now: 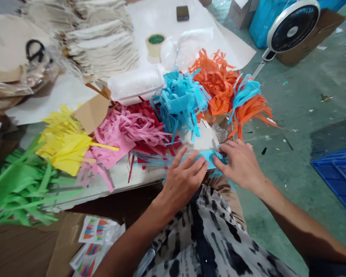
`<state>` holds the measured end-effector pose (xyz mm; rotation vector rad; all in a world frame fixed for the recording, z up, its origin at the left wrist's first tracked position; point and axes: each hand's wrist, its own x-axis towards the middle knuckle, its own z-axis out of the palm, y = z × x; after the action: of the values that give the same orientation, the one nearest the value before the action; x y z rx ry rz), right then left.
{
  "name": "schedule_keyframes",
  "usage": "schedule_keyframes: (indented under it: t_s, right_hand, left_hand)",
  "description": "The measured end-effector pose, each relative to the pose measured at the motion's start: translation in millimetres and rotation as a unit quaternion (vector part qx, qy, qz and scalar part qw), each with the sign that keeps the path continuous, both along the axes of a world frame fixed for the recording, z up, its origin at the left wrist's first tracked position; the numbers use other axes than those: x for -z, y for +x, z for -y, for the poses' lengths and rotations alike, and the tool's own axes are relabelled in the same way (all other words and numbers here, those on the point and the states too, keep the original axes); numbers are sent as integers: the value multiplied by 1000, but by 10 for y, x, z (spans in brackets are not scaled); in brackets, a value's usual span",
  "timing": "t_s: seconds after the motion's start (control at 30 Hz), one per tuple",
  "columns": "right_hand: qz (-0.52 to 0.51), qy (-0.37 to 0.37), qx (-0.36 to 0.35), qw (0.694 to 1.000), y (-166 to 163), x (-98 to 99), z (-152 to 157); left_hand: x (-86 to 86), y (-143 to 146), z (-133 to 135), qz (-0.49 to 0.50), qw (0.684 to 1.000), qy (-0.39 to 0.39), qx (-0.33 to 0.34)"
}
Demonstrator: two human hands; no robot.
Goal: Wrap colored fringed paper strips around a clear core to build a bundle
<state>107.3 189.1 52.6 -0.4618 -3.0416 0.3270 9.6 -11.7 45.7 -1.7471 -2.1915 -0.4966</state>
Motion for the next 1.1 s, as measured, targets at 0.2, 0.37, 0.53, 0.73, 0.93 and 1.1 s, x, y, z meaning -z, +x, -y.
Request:
schedule_keyframes:
  t_s: [0.2,0.37,0.53,0.73,0.93,1.1]
  right_hand:
    - [9,16,15,1000,140,-94,-396]
    - [-22,37,101,994,404,-305,-857]
    - [-221,24,17,975,588,-335,-339]
    - [-131,15,-186,974,579,234,159]
    - [-104,-12,-163,981,618,369,-52]
    - [-160,16,-176,971,539,375,-77]
  left_hand:
    - [30,71,69,30,998,-59,13]
    - [26,106,110,43,996,-80,7]
    - [43,142,86,56,995,-81,-2]
    - [52,102,168,66,997,-47,12]
    - [-70,-233,622,76,997,-1,1]
    - [-235,-435,789,45,989,49,-131]
